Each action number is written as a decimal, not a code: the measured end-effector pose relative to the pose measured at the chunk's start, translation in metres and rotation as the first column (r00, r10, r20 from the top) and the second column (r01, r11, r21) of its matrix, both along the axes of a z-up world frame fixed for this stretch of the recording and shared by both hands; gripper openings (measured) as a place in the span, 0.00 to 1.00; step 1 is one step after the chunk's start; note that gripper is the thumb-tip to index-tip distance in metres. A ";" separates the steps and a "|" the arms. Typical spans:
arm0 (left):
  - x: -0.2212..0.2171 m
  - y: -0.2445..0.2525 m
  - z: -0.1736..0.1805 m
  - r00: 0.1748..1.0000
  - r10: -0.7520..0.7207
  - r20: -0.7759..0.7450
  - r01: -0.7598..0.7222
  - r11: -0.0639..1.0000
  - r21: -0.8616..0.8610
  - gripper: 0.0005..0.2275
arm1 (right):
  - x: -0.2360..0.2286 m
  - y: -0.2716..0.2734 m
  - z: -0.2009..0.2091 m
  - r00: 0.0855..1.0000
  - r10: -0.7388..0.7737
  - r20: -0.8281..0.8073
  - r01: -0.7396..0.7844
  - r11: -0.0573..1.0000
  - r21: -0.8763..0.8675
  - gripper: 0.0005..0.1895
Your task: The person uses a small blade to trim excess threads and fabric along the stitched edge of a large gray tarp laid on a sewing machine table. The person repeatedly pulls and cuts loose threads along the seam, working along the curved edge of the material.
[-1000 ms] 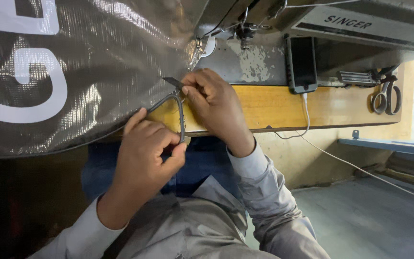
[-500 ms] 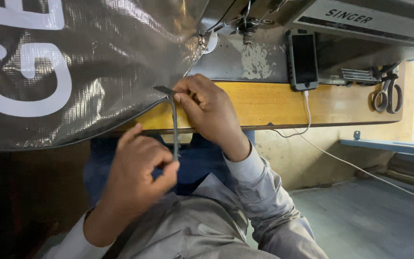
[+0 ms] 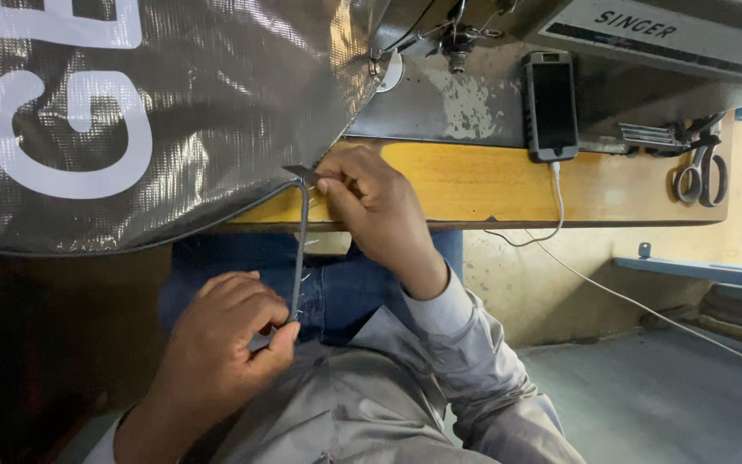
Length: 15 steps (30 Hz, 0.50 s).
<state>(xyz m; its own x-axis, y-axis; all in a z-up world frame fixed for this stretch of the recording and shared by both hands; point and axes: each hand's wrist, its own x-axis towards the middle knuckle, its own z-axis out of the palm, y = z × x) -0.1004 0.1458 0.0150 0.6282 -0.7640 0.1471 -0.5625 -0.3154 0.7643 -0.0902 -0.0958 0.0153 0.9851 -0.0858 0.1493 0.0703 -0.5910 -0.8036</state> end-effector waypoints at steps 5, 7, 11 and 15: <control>-0.010 0.009 -0.002 0.995 -0.063 -0.073 0.061 0.998 -0.024 0.07 | 0.001 0.009 0.000 0.999 0.008 -0.042 -0.010 0.999 -0.047 0.05; -0.013 0.014 0.000 0.988 -0.109 -0.113 0.105 0.994 -0.041 0.06 | -0.003 0.009 0.001 0.999 0.005 -0.040 -0.008 0.997 -0.071 0.05; -0.017 0.030 0.001 0.996 -0.053 -0.066 0.053 0.999 -0.012 0.06 | -0.012 0.010 0.005 0.999 -0.025 -0.044 0.025 1.000 -0.001 0.04; -0.017 0.038 -0.003 0.998 -0.014 -0.061 0.013 1.000 -0.016 0.05 | -0.017 0.014 0.004 0.999 -0.041 -0.031 0.041 0.999 0.009 0.03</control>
